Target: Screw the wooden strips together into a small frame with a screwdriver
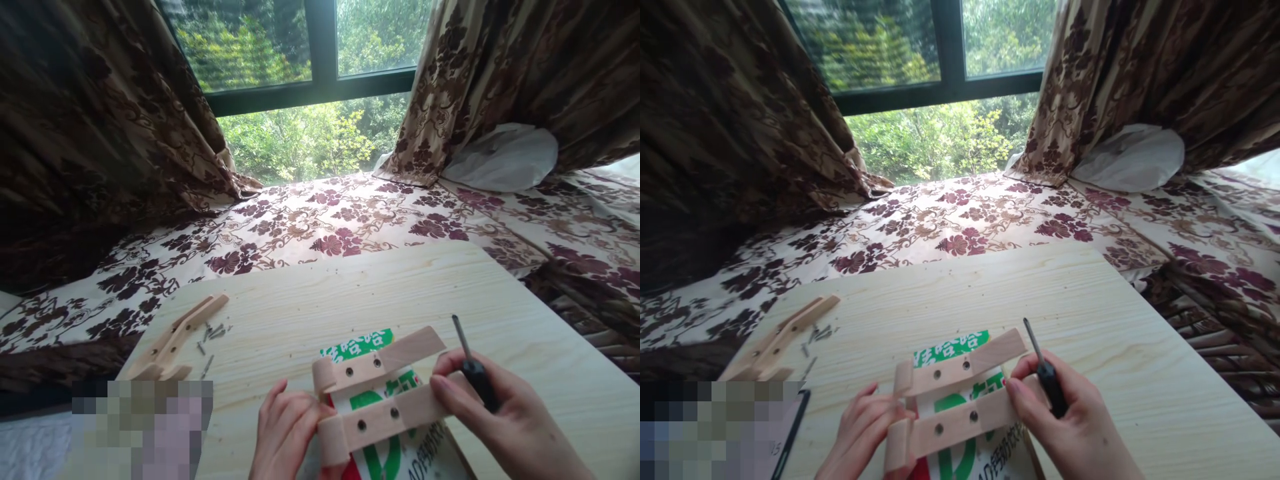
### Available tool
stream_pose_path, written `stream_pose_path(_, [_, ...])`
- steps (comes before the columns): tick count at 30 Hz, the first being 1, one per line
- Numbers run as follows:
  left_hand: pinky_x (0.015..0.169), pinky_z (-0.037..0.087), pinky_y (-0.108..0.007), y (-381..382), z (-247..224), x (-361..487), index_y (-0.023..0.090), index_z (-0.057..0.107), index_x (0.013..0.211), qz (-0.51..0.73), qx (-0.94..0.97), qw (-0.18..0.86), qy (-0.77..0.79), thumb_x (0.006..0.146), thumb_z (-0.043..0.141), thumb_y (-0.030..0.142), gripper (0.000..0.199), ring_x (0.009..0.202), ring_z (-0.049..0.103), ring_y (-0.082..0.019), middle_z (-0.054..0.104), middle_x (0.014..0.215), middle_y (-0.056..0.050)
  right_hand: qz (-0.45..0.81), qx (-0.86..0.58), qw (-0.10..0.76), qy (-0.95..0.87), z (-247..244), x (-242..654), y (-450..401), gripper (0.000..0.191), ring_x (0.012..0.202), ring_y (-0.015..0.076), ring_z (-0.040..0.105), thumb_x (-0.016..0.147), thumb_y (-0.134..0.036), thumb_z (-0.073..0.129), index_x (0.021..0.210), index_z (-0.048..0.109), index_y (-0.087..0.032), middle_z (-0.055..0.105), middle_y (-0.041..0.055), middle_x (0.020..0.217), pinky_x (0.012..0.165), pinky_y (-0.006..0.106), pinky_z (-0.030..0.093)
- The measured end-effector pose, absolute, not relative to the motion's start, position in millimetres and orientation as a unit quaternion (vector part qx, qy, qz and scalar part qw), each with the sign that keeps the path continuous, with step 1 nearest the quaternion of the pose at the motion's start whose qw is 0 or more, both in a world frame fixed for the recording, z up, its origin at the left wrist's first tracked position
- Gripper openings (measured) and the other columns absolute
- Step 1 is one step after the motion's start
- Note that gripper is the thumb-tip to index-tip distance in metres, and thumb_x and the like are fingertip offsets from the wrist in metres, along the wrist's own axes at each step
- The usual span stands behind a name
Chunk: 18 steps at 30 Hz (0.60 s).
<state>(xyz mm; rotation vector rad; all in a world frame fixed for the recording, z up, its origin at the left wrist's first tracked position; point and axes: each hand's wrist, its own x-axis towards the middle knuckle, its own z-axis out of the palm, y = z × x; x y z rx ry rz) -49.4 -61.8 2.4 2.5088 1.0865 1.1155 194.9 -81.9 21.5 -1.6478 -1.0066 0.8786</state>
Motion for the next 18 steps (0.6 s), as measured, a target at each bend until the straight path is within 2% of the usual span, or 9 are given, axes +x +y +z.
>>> stream_pose_path(9, [0.101, 0.035, -0.036, -70, 6, -45, 0.023, 0.051, 0.106, 0.368, 0.835, 0.087, 0.401, 0.084, 0.061, 0.021, 0.024, 0.095, 0.057, -0.017, 0.062, 0.096, -0.001, 0.375, -0.636, 0.437, -0.514, 19, 211, -77, 0.026, 0.056, 0.0127, 0.049, 0.080, -0.046, 0.058, 0.073, 0.057, -0.022, 0.052, -0.0038, 0.060, 0.054, 0.020, 0.041])
stream_pose_path(14, [0.102, 0.034, -0.036, -75, 12, -40, 0.024, 0.051, 0.104, 0.344, 0.822, 0.110, 0.440, 0.085, 0.060, 0.022, 0.021, 0.099, 0.055, -0.016, 0.062, 0.097, 0.000, 0.349, -0.654, 0.423, -0.522, 24, 208, -75, 0.025, 0.057, 0.0136, 0.048, 0.077, -0.046, 0.061, 0.076, 0.056, -0.021, 0.052, -0.0037, 0.061, 0.053, 0.022, 0.039])
stream_pose_path(18, [0.103, 0.033, -0.037, -77, 13, -38, 0.024, 0.052, 0.104, 0.343, 0.816, 0.116, 0.451, 0.086, 0.059, 0.023, 0.019, 0.099, 0.055, -0.016, 0.062, 0.098, 0.000, 0.383, -0.650, 0.419, -0.506, 28, 207, -71, 0.025, 0.060, 0.0149, 0.051, 0.072, -0.044, 0.064, 0.075, 0.055, -0.021, 0.054, -0.0030, 0.063, 0.055, 0.023, 0.041])
